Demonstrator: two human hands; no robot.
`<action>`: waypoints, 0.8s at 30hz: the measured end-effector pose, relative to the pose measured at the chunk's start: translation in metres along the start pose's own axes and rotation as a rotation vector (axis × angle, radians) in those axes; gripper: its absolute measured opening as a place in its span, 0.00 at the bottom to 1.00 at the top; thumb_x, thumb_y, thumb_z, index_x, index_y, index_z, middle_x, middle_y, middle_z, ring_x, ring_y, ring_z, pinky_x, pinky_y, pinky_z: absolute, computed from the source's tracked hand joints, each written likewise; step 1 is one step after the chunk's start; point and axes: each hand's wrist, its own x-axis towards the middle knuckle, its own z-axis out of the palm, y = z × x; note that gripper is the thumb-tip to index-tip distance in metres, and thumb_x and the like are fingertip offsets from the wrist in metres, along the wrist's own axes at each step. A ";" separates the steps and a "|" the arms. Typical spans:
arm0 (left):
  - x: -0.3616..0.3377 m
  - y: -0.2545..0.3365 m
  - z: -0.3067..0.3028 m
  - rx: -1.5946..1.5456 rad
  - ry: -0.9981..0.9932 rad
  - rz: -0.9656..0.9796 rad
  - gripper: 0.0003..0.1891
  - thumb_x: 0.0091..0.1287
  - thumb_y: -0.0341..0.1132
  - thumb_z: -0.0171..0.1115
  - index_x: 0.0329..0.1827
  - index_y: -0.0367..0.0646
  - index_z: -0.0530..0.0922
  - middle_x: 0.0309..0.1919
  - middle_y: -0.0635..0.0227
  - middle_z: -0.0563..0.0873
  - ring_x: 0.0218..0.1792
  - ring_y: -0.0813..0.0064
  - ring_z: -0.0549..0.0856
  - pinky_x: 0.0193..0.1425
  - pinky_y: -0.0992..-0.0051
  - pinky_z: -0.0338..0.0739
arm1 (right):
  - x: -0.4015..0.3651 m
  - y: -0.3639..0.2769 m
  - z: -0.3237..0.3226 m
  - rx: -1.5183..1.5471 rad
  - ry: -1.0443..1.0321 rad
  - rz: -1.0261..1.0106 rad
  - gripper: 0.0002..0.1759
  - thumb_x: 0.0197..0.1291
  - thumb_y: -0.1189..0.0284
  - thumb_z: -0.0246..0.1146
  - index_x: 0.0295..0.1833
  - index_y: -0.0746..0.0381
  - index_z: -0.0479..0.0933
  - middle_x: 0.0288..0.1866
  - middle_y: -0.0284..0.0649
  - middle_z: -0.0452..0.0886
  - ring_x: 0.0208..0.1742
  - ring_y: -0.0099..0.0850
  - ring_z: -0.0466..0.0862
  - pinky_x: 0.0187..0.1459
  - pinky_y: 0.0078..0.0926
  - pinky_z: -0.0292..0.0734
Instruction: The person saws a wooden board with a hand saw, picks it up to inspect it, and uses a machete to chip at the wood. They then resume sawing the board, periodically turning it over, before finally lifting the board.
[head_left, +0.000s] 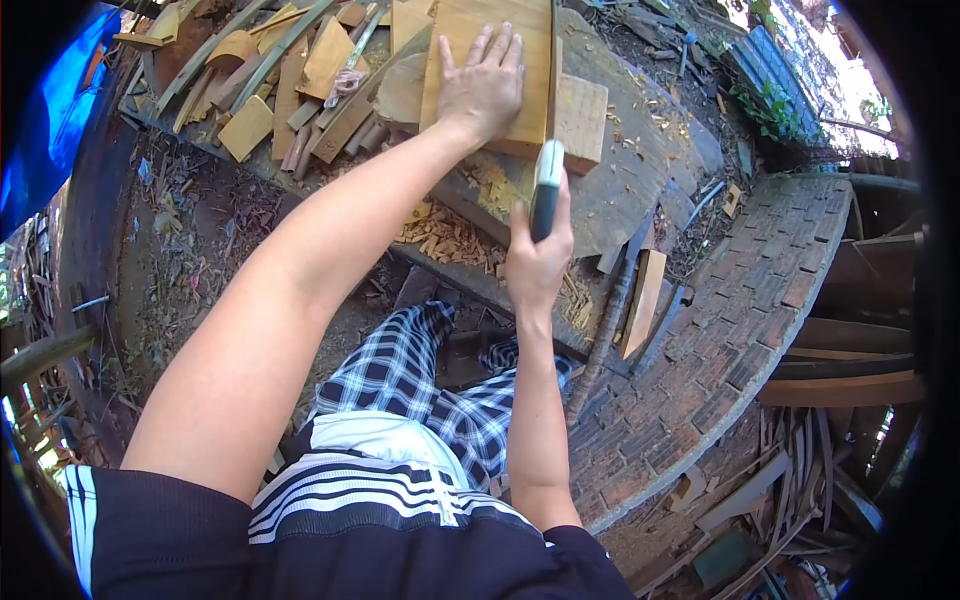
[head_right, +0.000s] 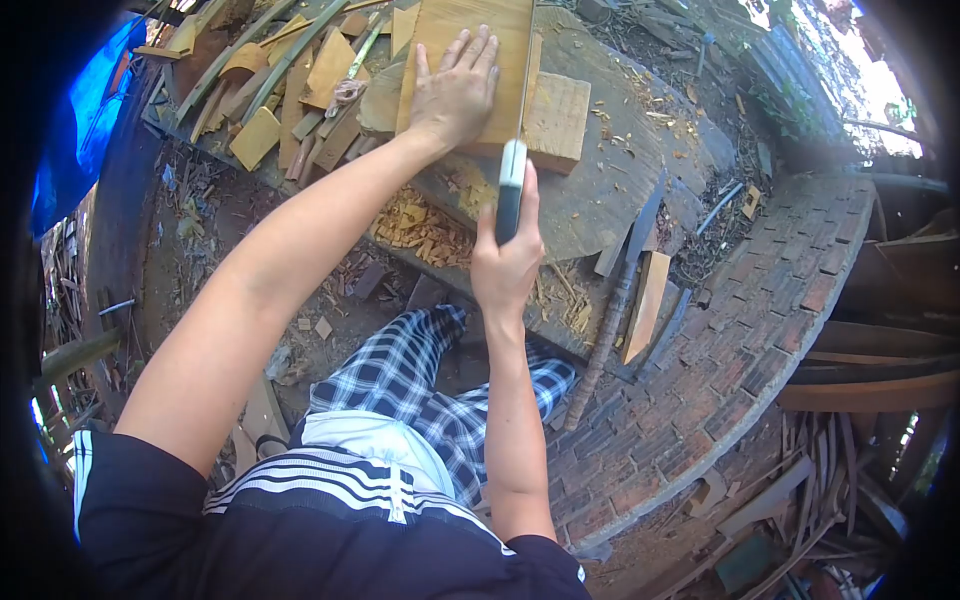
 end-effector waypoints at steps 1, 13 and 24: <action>-0.002 0.001 0.001 -0.005 -0.002 0.005 0.26 0.79 0.46 0.39 0.77 0.49 0.64 0.78 0.72 0.64 0.79 0.69 0.60 0.79 0.39 0.46 | 0.007 0.001 0.001 0.036 -0.002 0.053 0.37 0.63 0.79 0.61 0.78 0.58 0.60 0.66 0.54 0.79 0.64 0.43 0.81 0.63 0.35 0.72; -0.002 0.000 0.004 -0.051 0.014 -0.001 0.27 0.78 0.46 0.40 0.77 0.48 0.64 0.79 0.71 0.63 0.79 0.69 0.60 0.80 0.40 0.45 | 0.000 0.019 0.013 -0.078 0.150 -0.226 0.38 0.66 0.76 0.62 0.80 0.53 0.59 0.42 0.50 0.88 0.29 0.30 0.85 0.32 0.32 0.78; -0.002 0.002 0.001 -0.026 -0.019 -0.007 0.27 0.79 0.46 0.38 0.78 0.49 0.63 0.79 0.72 0.62 0.79 0.69 0.58 0.80 0.40 0.45 | -0.076 0.030 -0.029 0.058 0.031 0.080 0.37 0.67 0.78 0.61 0.80 0.56 0.58 0.60 0.46 0.82 0.46 0.26 0.83 0.50 0.25 0.78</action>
